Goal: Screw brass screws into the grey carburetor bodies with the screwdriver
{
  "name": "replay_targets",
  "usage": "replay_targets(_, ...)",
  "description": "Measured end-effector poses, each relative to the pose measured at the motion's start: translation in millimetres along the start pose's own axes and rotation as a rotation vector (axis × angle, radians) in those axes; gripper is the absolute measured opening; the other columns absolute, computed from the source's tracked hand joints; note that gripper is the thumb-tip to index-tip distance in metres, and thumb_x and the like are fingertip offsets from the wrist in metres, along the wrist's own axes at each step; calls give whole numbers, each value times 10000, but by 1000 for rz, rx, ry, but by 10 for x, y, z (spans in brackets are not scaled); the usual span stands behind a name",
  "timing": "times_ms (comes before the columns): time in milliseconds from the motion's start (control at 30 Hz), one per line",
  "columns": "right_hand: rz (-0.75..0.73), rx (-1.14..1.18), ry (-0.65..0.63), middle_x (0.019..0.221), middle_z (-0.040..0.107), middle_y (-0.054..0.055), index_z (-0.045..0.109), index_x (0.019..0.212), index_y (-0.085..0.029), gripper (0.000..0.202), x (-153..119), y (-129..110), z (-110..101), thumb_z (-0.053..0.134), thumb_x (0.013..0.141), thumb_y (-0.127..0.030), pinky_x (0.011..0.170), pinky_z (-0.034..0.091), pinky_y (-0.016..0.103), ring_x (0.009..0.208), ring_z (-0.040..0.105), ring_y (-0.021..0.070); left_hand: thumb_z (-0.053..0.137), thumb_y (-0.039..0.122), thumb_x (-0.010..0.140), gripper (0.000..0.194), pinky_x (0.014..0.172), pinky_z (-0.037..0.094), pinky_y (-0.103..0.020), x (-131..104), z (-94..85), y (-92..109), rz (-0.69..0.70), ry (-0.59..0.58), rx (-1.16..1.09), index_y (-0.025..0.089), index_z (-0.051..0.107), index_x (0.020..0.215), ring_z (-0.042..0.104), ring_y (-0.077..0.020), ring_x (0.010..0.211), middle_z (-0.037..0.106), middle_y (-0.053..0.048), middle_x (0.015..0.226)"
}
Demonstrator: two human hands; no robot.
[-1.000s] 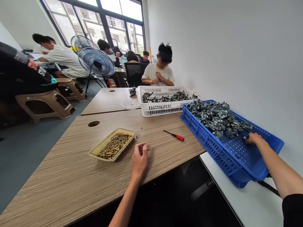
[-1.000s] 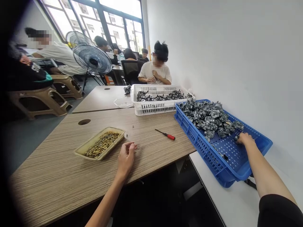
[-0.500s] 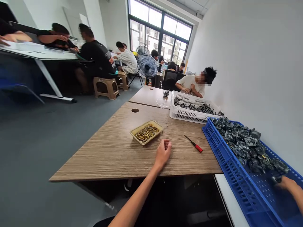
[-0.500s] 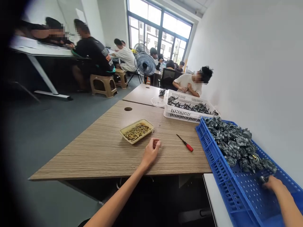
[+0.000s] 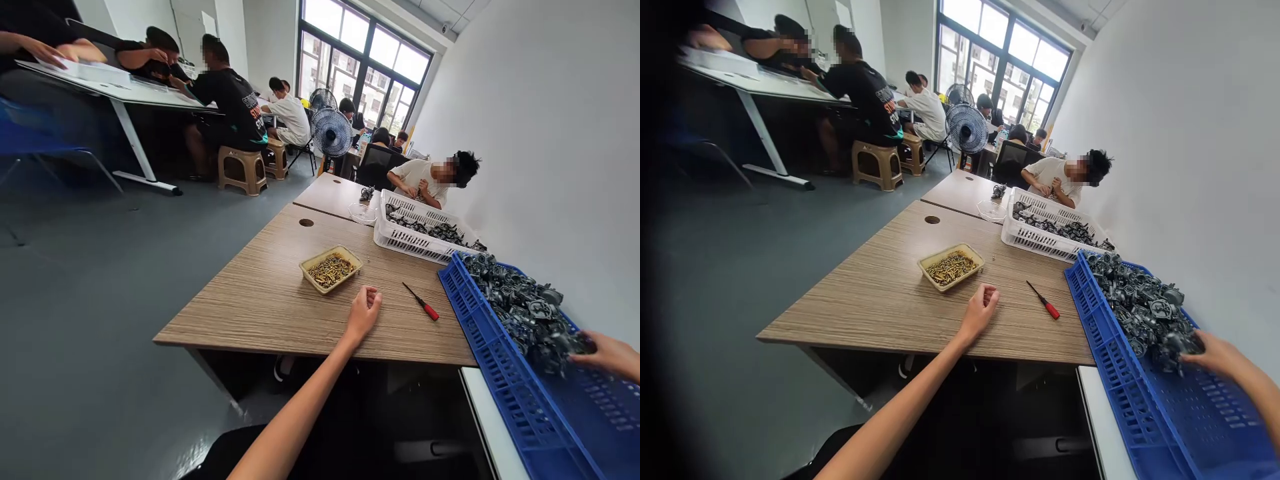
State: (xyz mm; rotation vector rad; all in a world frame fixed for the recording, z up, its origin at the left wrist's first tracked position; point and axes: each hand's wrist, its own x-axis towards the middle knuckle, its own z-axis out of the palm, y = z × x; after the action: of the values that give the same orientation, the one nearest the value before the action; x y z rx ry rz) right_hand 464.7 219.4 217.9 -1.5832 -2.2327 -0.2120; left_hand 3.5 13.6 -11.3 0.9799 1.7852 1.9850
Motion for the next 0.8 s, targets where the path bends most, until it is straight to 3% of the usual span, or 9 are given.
replay_targets(67, 16, -1, -308, 845, 736, 221, 634, 777, -295, 445, 189, -281, -139, 813, 467, -560, 728, 472, 514, 754, 684, 378, 555, 381, 935, 194, 763, 554, -334, -4, 4, 6, 1, 1, -2, 195, 569, 989, 665, -183, 772, 688, -54, 872)
replay_targets(133, -62, 30, -416, 1036, 759, 211, 674, 946, -273, 566, 326, -725, -186, 815, 486, -571, 763, 502, 479, 869, 706, 377, 560, 363, 934, 177, 769, 551, -329, -9, 8, 14, 6, 0, -3, 195, 566, 990, 663, -177, 774, 685, -53, 887)
replay_targets(200, -198, 45, -487, 1054, 771, 145, 669, 1049, -267, 591, 368, -1262, -121, 779, 569, -594, 796, 515, 432, 920, 714, 346, 564, 351, 933, 162, 768, 548, -324, -11, 13, 20, 8, 0, -4, 196, 563, 982, 660, -174, 768, 678, -48, 880)
replay_targets(300, -371, 77, -624, 1007, 771, 54, 668, 1064, -267, 505, 286, -2051, 169, 768, 644, -529, 781, 519, 356, 862, 713, 264, 569, 336, 933, 140, 767, 545, -321, -8, 23, 21, 4, 0, -1, 201, 558, 969, 653, -171, 756, 668, -34, 854)
replay_targets(433, -474, 142, -642, 982, 764, 54, 675, 1044, -232, 450, 78, -2813, 764, 814, 630, -343, 801, 514, 314, 898, 696, 235, 555, 321, 942, 120, 800, 541, -339, -2, 38, 14, 5, 33, 25, 203, 555, 957, 649, -177, 783, 667, -40, 888)
replay_targets(600, -519, 173, -649, 1022, 763, 61, 670, 1050, -217, 467, -170, -3276, 1344, 850, 625, -289, 827, 501, 302, 951, 696, 231, 519, 303, 953, 111, 839, 534, -360, 3, 50, 7, 43, 76, 54, 198, 554, 948, 644, -199, 857, 655, -65, 934)
replay_targets(800, -511, 190, -635, 1066, 746, 74, 649, 1094, -209, 431, -256, -3391, 1544, 804, 700, -292, 845, 479, 309, 978, 669, 230, 438, 216, 963, 127, 945, 520, -402, 5, 46, 2, 64, 60, 115, 203, 564, 970, 632, -222, 977, 649, -80, 992)
